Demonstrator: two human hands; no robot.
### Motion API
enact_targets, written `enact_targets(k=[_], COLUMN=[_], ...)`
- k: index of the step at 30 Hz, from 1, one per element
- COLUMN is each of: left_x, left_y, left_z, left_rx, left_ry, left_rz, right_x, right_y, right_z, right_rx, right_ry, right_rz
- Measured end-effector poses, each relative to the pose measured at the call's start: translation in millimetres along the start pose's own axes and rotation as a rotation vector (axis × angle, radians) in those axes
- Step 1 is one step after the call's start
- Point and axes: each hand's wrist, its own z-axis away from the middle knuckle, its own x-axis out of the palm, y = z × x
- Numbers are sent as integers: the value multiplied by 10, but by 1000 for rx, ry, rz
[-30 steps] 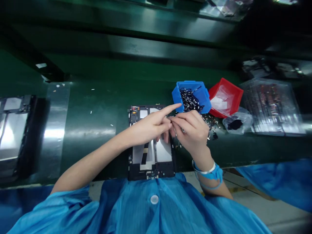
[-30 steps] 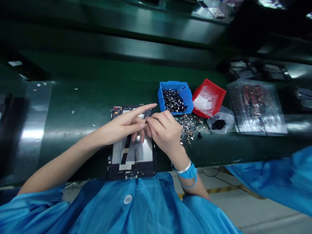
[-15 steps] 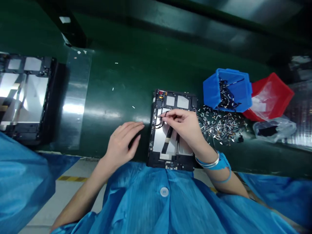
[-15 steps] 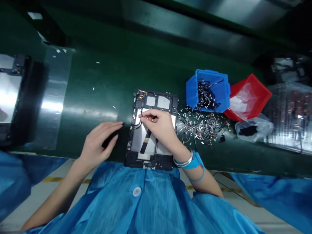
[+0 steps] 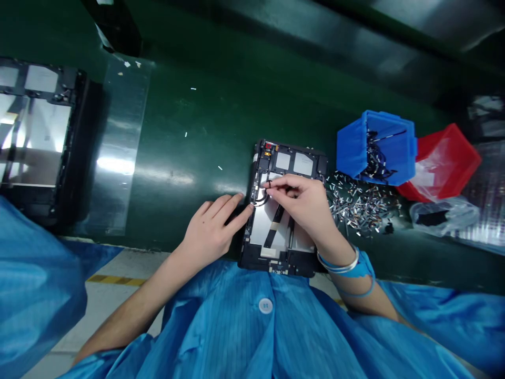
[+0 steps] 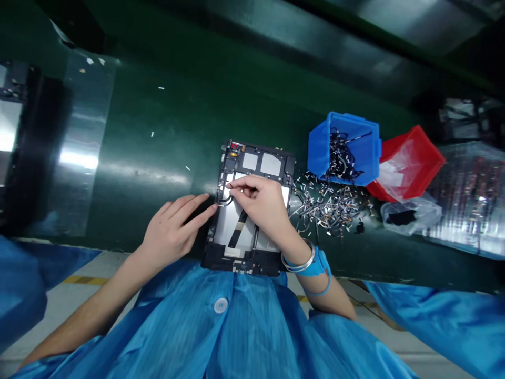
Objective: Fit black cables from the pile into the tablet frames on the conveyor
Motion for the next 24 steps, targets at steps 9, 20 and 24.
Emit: enact_targets(k=[9,20,24], left_x=[9,26,31], left_y=[17,27,23], left_z=[-38,-10,-29], left_rx=[-4,10,10], left_ry=[25,-51,-58], left_rz=[-45,-50,-61], right_x=[-103,-65,-87], right_y=[-23,105,151], right_z=[302,437,358], right_rx=[-480,-628,-603], right_ry=[323,39,41], right_rz=[781,976,1012])
